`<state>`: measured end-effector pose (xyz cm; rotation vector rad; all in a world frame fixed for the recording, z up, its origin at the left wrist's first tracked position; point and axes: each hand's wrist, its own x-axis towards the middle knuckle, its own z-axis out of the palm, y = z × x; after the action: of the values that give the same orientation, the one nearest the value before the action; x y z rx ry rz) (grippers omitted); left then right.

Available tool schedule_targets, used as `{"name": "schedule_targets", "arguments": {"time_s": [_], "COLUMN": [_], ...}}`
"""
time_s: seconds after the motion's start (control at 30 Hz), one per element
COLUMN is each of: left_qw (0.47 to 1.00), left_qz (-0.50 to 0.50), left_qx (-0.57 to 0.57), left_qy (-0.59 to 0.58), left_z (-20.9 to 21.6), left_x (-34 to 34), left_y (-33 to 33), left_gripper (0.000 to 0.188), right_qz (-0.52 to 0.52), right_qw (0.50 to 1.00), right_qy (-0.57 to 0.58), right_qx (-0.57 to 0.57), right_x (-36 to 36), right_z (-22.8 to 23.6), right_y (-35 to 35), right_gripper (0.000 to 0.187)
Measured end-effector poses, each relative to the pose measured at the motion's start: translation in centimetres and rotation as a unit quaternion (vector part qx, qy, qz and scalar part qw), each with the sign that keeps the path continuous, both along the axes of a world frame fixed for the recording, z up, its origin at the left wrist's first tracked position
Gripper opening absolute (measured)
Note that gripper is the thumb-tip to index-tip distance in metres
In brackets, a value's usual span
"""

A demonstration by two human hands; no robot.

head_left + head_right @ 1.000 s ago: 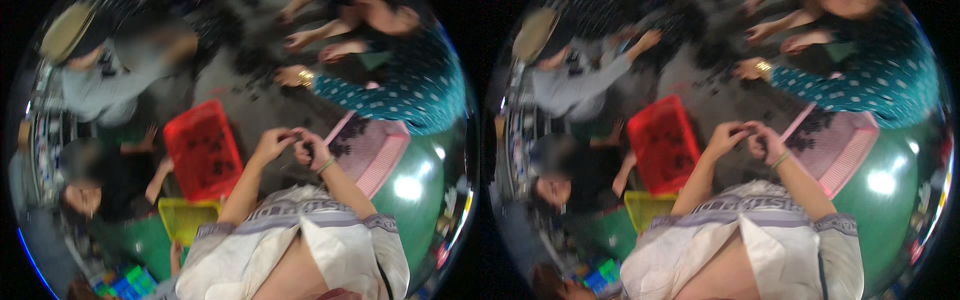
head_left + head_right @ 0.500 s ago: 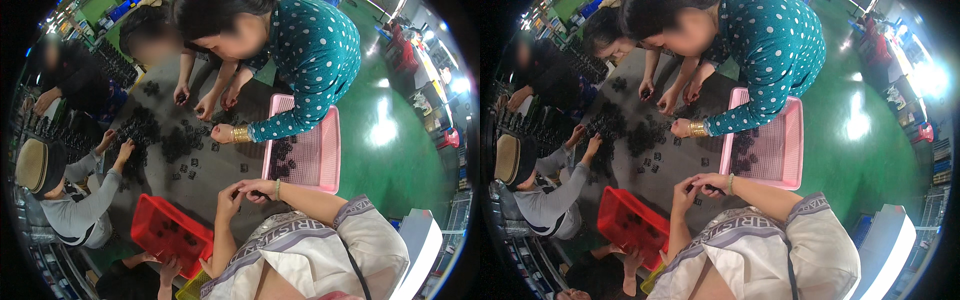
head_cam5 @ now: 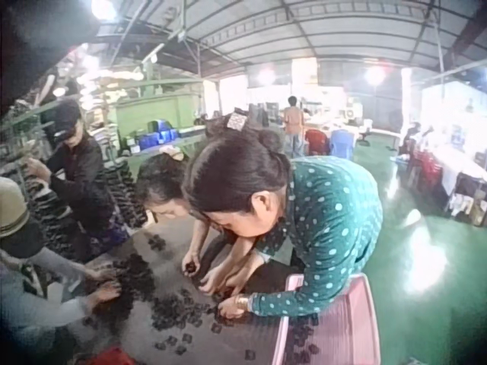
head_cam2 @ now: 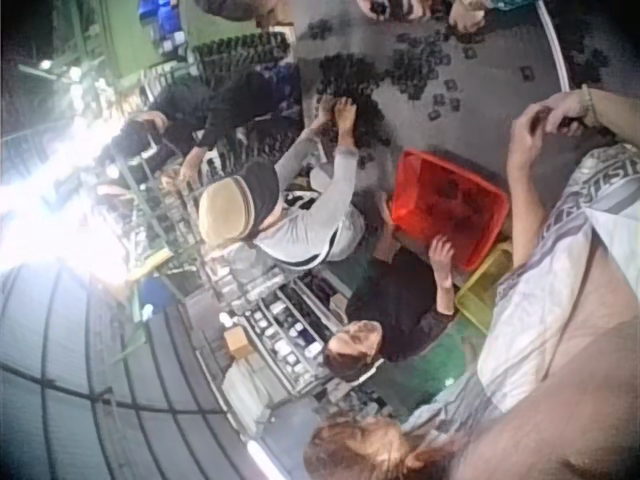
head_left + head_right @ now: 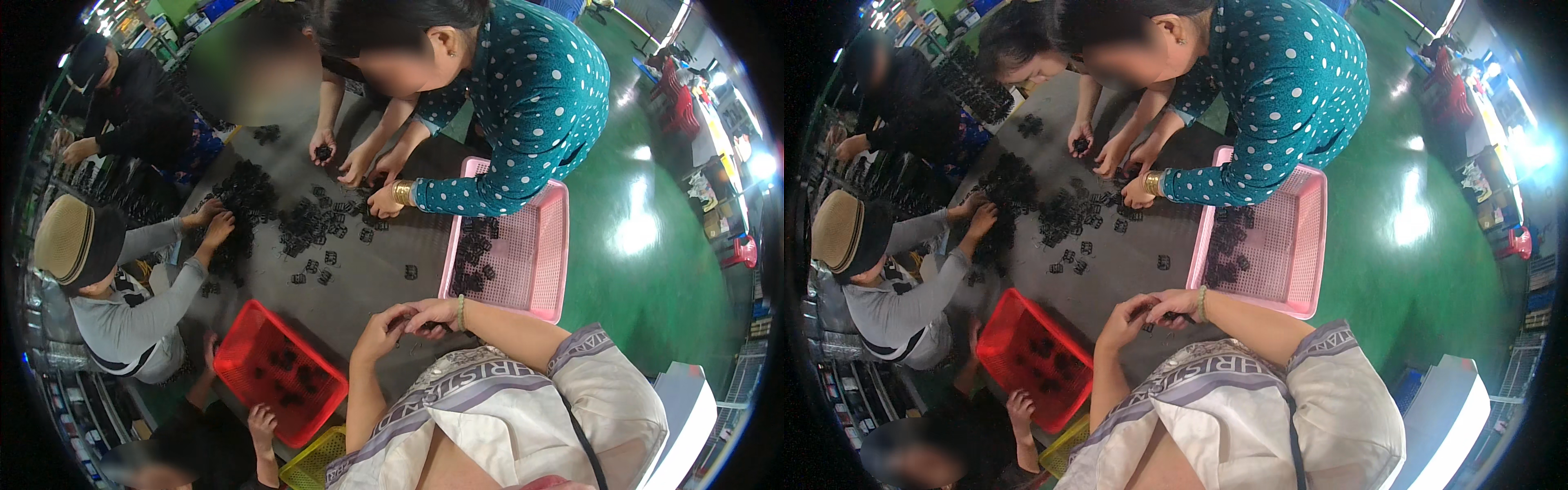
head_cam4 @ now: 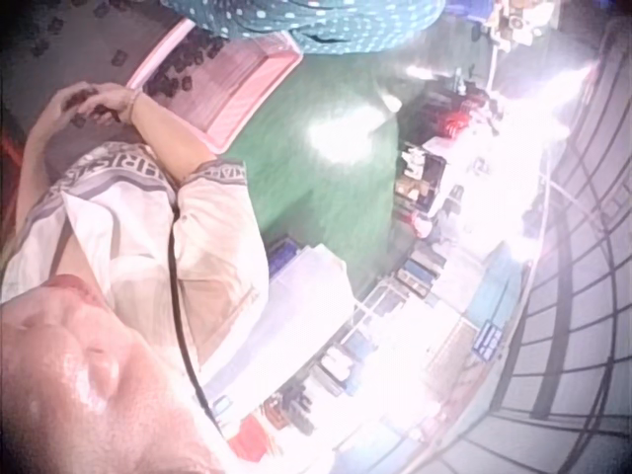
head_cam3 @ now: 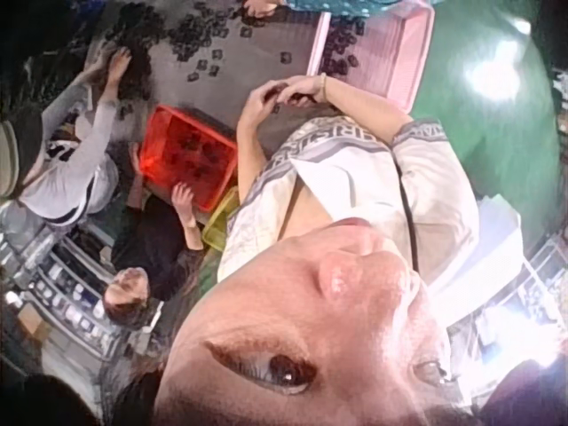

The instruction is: The person sits on the floor around a low table and sorts small black plastic components by hand, placing them into pink and red plastic baskets. Other people at the table perform the same task simultaneously.

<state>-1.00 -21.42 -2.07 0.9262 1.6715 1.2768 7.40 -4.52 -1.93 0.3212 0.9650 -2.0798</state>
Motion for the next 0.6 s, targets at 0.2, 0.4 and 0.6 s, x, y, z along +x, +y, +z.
{"name": "schedule_targets", "arguments": {"time_s": [0.2, 0.4, 0.6], "left_qw": [0.988, 0.987, 0.993], "left_qz": [0.053, 0.045, 0.085], "left_qx": [0.011, 0.041, 0.021], "left_qy": [-0.147, -0.150, -0.083], "left_z": [-0.5, -1.4, -0.2], "left_x": [0.5, -0.9, -1.1], "left_y": [-0.8, -1.0, -0.1], "left_gripper": [0.021, 0.020, 0.018], "right_qz": [0.021, 0.017, -0.007], "right_qw": [1.000, 0.998, 0.999], "right_qy": [-0.008, -0.003, -0.024], "right_qx": [-0.020, -0.057, -0.030], "right_x": [-1.0, -2.1, -2.5], "right_z": [1.7, 0.6, 1.6], "right_y": [0.2, -0.3, -0.1], "right_gripper": [0.059, 0.042, 0.036]}}
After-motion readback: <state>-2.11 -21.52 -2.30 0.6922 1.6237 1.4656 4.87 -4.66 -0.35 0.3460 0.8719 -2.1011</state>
